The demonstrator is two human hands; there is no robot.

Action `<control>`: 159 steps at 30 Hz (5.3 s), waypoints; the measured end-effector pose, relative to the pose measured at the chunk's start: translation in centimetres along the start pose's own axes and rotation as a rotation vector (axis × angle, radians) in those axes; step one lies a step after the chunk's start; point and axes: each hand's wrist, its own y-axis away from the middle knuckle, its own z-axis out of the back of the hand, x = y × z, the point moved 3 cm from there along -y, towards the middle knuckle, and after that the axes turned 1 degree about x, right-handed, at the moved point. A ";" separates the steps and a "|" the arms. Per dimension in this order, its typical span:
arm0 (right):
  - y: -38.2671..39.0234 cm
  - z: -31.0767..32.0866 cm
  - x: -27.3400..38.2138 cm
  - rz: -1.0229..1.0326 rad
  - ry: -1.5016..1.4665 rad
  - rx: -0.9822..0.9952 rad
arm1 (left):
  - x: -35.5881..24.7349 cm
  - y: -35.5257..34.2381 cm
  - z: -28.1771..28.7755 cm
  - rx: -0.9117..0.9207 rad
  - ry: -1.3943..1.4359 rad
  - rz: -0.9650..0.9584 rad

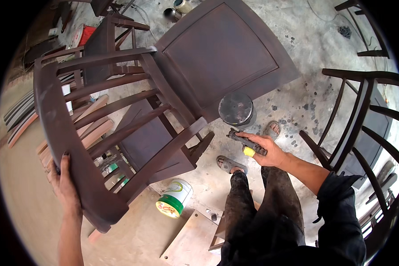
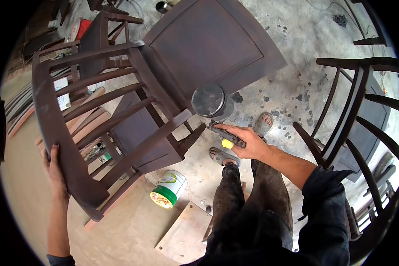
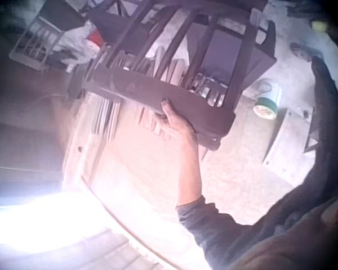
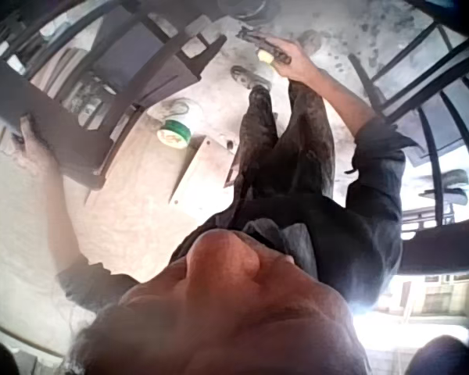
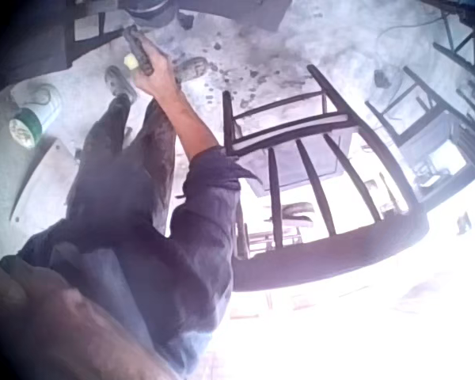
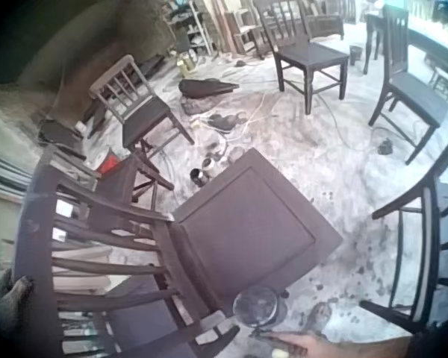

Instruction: The person uses a spray gun to apply dark paint to wooden chairs in a workshop. They move between chairs, repositioning them to cover different surfaces, and continue spraying until the clip ends.

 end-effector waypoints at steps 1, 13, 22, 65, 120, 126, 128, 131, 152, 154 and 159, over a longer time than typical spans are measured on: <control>-0.2 0.0 -0.5 -0.010 -0.010 0.010 | -0.1 0.1 0.0 0.007 0.031 -0.005; -1.7 0.4 -3.1 0.082 -0.080 0.023 | 0.8 0.3 1.0 0.010 0.113 0.076; -1.1 0.7 -2.5 0.086 -0.079 0.051 | 0.4 0.3 1.2 0.066 0.083 0.103; -1.2 1.6 -3.5 0.052 -0.089 0.083 | 1.2 -0.3 2.0 0.007 0.049 0.086; -2.6 1.2 -1.4 0.134 -0.111 0.104 | 0.5 0.4 1.3 0.027 0.069 0.093; -2.3 1.1 -1.2 0.163 -0.090 0.118 | 0.2 0.6 0.9 0.015 0.049 0.092; -2.2 0.8 -1.0 0.205 -0.106 0.137 | 0.0 0.8 0.8 0.002 0.051 0.090; -2.1 0.3 -1.0 0.169 -0.202 0.191 | 0.0 0.7 1.0 0.007 0.070 0.102; -0.6 1.6 -2.4 -0.012 -0.076 0.096 | 1.4 -0.3 2.5 0.022 0.021 0.099; -0.3 1.6 -2.5 -0.008 -0.070 0.107 | 1.3 -0.2 2.4 0.014 0.029 0.105; -1.3 1.4 -2.2 0.027 -0.060 0.038 | 1.2 -0.1 2.2 -0.005 0.026 0.116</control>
